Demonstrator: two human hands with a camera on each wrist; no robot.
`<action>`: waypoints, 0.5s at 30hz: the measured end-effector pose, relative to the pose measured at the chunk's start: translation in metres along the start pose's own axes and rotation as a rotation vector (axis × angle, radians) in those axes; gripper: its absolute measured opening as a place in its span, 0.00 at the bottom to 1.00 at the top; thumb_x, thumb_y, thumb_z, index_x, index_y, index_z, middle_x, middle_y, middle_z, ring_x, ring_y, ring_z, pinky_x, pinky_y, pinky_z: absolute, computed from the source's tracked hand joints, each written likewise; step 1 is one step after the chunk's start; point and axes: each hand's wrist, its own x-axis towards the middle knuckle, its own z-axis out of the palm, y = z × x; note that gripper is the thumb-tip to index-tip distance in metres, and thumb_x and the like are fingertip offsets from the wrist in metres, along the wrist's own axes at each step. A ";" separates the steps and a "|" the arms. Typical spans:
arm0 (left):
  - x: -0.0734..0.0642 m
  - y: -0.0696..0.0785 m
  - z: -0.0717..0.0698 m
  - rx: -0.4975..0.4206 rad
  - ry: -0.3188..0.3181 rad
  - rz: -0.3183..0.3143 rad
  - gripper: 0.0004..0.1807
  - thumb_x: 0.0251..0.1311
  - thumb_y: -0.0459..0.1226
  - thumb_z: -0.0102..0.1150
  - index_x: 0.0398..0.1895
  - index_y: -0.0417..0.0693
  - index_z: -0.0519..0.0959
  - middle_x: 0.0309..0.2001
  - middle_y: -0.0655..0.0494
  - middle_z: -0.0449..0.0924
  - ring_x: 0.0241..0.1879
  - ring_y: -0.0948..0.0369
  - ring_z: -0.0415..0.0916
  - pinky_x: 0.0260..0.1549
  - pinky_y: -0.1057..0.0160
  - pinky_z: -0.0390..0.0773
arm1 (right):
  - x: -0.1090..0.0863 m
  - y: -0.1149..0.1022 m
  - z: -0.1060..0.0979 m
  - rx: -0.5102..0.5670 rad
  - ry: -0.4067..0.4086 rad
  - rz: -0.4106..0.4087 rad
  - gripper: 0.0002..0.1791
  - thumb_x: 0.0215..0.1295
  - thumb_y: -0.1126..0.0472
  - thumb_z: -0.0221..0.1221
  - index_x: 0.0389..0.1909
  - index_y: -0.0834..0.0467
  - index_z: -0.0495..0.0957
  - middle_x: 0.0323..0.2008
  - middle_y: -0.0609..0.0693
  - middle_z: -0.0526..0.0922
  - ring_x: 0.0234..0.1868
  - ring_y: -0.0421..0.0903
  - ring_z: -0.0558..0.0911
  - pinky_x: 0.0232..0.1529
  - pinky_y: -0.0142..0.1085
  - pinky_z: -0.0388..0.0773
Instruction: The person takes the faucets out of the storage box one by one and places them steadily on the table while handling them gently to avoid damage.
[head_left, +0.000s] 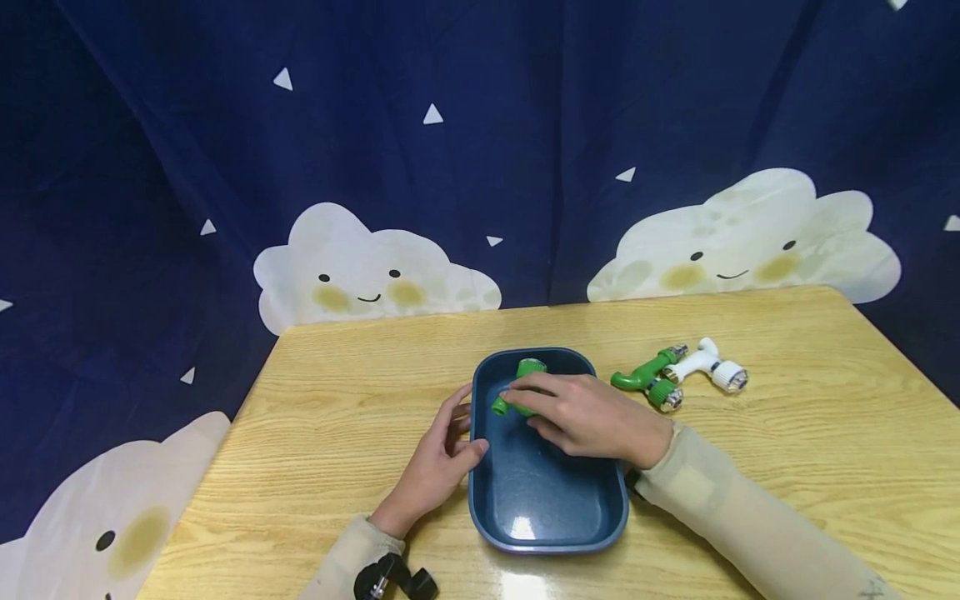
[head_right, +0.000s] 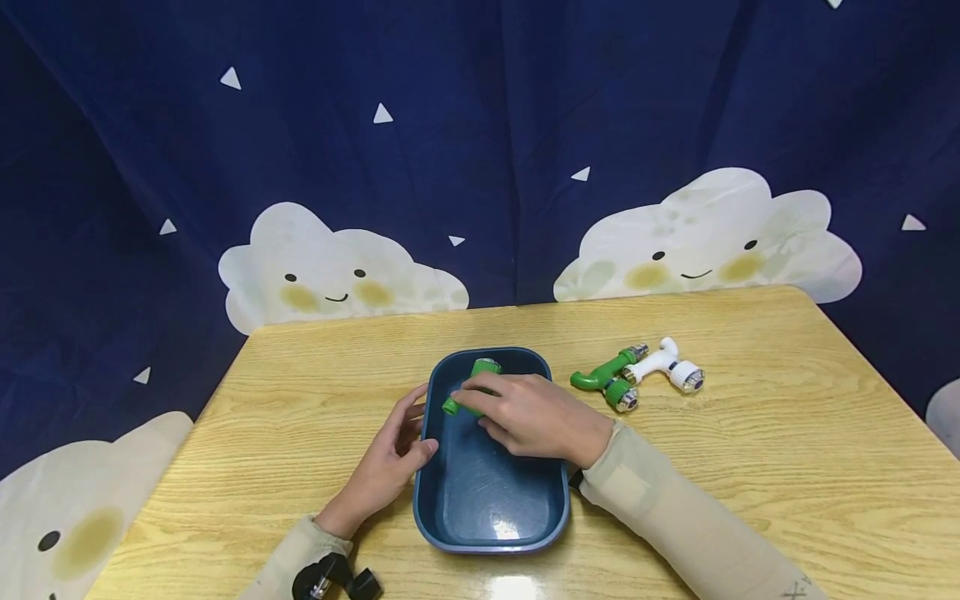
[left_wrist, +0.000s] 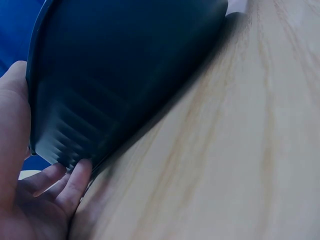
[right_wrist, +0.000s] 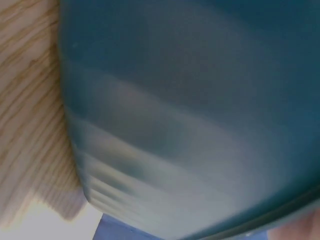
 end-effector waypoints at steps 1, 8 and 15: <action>0.000 0.000 0.000 0.001 0.000 0.000 0.41 0.72 0.36 0.58 0.82 0.68 0.52 0.74 0.45 0.67 0.71 0.46 0.72 0.56 0.70 0.79 | 0.000 0.000 0.000 0.000 0.001 -0.002 0.26 0.67 0.61 0.66 0.67 0.54 0.77 0.60 0.49 0.83 0.54 0.43 0.87 0.51 0.38 0.86; 0.000 0.000 0.000 0.013 0.008 -0.005 0.41 0.71 0.37 0.58 0.82 0.69 0.52 0.74 0.45 0.67 0.71 0.46 0.71 0.57 0.71 0.79 | 0.000 0.000 -0.003 -0.005 0.025 0.000 0.26 0.66 0.62 0.67 0.66 0.54 0.78 0.60 0.50 0.83 0.53 0.44 0.87 0.48 0.37 0.87; 0.000 -0.001 0.000 0.014 0.008 -0.008 0.41 0.71 0.36 0.58 0.82 0.70 0.52 0.74 0.46 0.67 0.71 0.47 0.72 0.56 0.70 0.79 | 0.001 -0.002 -0.006 0.001 0.038 -0.007 0.26 0.66 0.62 0.67 0.66 0.54 0.78 0.60 0.50 0.84 0.53 0.44 0.87 0.48 0.38 0.87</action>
